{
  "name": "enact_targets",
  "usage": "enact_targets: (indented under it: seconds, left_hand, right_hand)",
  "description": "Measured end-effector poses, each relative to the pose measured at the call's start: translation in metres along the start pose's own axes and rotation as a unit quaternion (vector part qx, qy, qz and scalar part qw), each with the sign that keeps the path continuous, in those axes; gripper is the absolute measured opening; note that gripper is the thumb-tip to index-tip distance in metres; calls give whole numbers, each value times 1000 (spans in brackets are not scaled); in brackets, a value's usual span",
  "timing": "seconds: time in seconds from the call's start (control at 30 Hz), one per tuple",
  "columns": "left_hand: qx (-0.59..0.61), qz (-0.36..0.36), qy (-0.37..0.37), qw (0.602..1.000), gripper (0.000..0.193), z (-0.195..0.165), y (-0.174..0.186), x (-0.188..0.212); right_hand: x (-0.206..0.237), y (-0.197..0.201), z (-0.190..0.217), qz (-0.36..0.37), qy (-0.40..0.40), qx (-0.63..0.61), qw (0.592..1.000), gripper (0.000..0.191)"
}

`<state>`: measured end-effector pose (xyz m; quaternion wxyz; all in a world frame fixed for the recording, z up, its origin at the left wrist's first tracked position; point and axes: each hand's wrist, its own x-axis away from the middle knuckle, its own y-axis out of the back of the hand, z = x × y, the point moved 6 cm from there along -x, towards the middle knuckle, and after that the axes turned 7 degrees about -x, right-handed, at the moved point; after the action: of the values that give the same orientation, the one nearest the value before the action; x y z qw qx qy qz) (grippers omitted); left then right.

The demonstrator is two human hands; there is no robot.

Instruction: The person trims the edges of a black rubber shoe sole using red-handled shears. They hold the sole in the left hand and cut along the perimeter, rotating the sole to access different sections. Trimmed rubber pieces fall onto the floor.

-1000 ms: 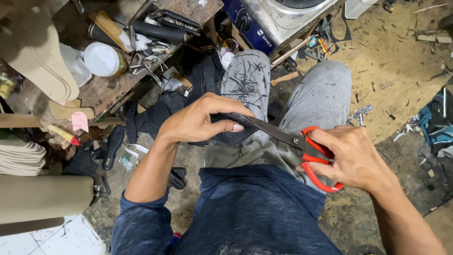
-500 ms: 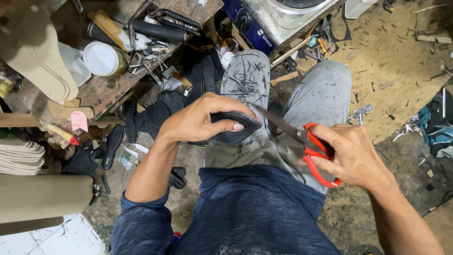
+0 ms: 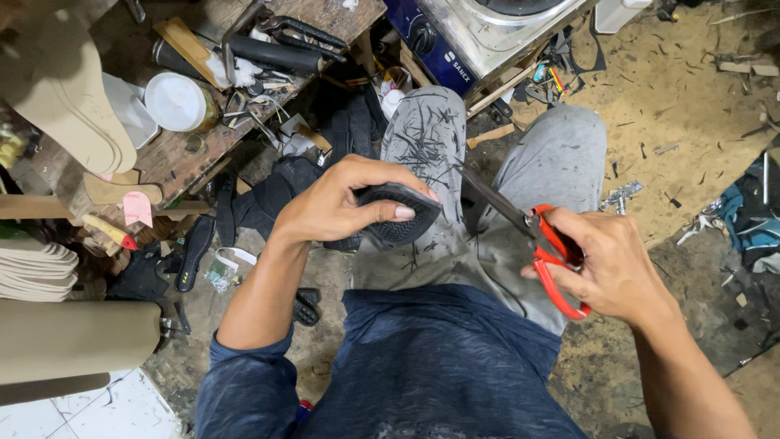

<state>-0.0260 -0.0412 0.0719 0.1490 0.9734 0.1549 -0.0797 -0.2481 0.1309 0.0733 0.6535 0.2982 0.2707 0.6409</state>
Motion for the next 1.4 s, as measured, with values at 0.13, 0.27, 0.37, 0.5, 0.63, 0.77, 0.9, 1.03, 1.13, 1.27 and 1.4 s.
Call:
enact_targets:
  seconds: [0.13, 0.27, 0.37, 0.5, 0.63, 0.77, 0.9, 1.03, 1.13, 1.27, 1.4]
  left_hand:
    - [11, -17, 5, 1000, 26, 6, 0, 3]
    - [15, -30, 18, 999, 24, 14, -1, 4]
    - [21, -50, 40, 998, 24, 22, -1, 7]
    - [77, -77, 28, 994, 27, 26, -5, 9]
    - [80, -82, 47, 992, 26, 26, -8, 9]
    - [55, -91, 43, 993, 24, 18, -7, 5]
    - [-114, -135, 58, 983, 21, 14, -4, -4]
    - [71, -445, 1, 893, 21, 16, 29, 3]
    - [275, -547, -121, 781, 32, 18, 42, 15]
    - [324, -444, -75, 832, 45, 25, 10, -2]
    - [414, -439, -45, 796, 45, 48, -31, -7]
  right_hand:
    - [0, -8, 8, -12, 37, -21, 999, 45]
    - [0, -16, 12, -13, 50, -22, 998, 45]
    - [-1, -24, 13, -29, 59, -32, 997, 47]
    - [-1, -36, 12, -20, 87, -92, 992, 47]
    - [-1, -49, 2, -17, 62, -119, 991, 51]
    - [3, -59, -10, -16, 54, -153, 987, 46]
    - [7, -62, -29, -63, 38, -233, 970, 32]
    - [14, -66, -54, -94, -35, -323, 941, 32]
    - [18, -67, -60, -108, -45, -342, 933, 32]
    - [14, -70, -52, -119, -30, -388, 914, 31]
    - [7, -76, -32, -95, -59, -402, 909, 33]
